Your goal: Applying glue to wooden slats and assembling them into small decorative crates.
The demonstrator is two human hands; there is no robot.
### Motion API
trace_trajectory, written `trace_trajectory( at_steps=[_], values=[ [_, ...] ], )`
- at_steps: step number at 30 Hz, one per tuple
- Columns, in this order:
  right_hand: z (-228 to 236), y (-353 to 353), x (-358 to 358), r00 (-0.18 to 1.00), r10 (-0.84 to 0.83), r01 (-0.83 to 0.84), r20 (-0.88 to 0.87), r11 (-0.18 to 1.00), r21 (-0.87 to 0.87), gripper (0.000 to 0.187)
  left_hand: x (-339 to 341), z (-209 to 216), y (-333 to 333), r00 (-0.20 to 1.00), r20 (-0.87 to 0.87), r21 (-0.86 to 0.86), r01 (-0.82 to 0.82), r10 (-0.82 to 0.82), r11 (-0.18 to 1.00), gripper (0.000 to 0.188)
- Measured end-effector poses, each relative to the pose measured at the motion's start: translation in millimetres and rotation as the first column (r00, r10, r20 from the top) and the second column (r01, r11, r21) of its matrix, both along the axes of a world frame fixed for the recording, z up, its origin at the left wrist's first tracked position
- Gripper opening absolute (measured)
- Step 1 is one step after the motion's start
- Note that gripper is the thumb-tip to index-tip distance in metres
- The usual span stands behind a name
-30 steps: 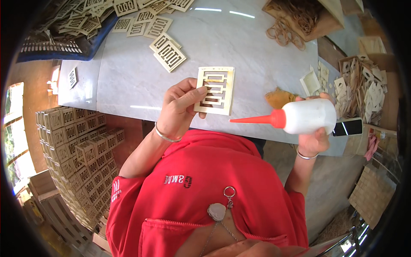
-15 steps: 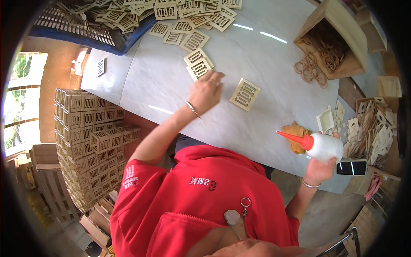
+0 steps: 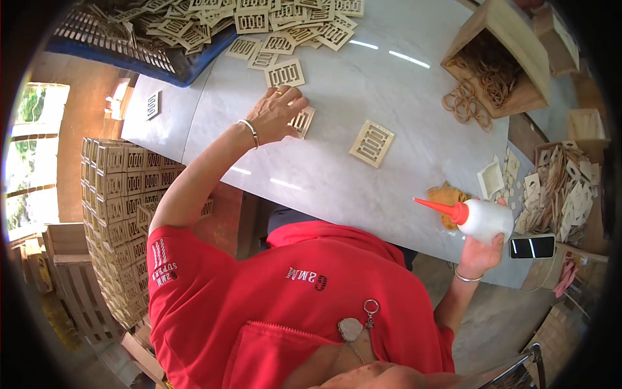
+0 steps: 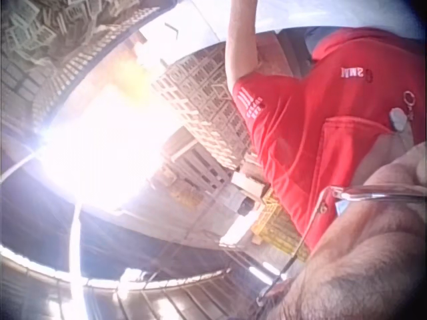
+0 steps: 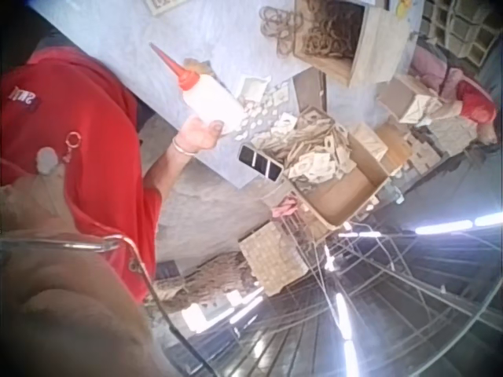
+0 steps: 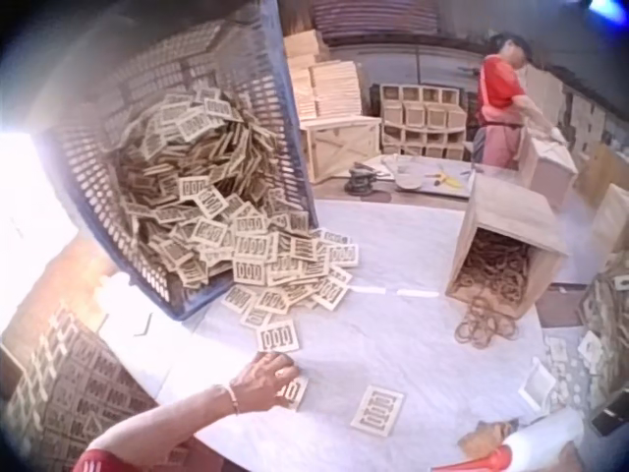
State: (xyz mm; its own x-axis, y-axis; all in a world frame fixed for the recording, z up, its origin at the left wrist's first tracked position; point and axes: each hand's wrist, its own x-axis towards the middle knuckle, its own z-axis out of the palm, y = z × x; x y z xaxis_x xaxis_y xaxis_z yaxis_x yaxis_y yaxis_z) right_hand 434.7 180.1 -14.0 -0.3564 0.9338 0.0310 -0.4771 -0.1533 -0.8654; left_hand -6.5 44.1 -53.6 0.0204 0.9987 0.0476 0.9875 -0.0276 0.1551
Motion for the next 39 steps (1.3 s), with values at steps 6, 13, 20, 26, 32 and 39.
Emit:
trace_trajectory(
  at_steps=[6, 13, 20, 26, 32, 39],
  values=[
    [-0.9, -8.2, 1.3, 0.999, -0.031, 0.031, -0.008, 1.0, 0.004, 0.081, 18.2, 10.9, -41.5, 0.939, 0.195, 0.1, -0.307, 0.284, 0.946, 0.022],
    [25.9, -19.4, -31.0, 0.949, -0.09, 0.002, 0.302, 0.96, 0.279, 0.09, 96.7, 35.7, -52.7, 0.71, 0.658, 0.229, -0.504, 0.249, 0.833, 0.012],
    [48.9, -22.0, -25.7, 0.983, -0.066, -0.006, 0.173, 0.922, 0.388, 0.087, 123.8, 53.6, -39.3, 0.986, 0.0, 0.771, 0.108, -0.169, 0.628, 0.027],
    [48.6, -28.8, -23.6, 0.977, -0.112, 0.04, 0.18, 0.932, 0.36, 0.085, 150.9, 57.6, -40.1, 0.837, 0.546, 0.489, -0.281, -0.038, 0.826, 0.014],
    [58.5, -26.5, -47.1, 0.94, -0.125, -0.043, 0.317, 0.879, 0.475, 0.084, 169.4, 71.0, -35.0, -0.045, 0.948, -0.313, -0.336, 0.317, 0.888, 0.009],
    [65.2, -25.5, -62.0, 0.916, -0.153, -0.061, 0.371, 0.86, 0.506, 0.082, 171.7, 75.4, -33.5, -0.08, 0.951, -0.308, -0.317, 0.298, 0.897, 0.009]
  ],
)
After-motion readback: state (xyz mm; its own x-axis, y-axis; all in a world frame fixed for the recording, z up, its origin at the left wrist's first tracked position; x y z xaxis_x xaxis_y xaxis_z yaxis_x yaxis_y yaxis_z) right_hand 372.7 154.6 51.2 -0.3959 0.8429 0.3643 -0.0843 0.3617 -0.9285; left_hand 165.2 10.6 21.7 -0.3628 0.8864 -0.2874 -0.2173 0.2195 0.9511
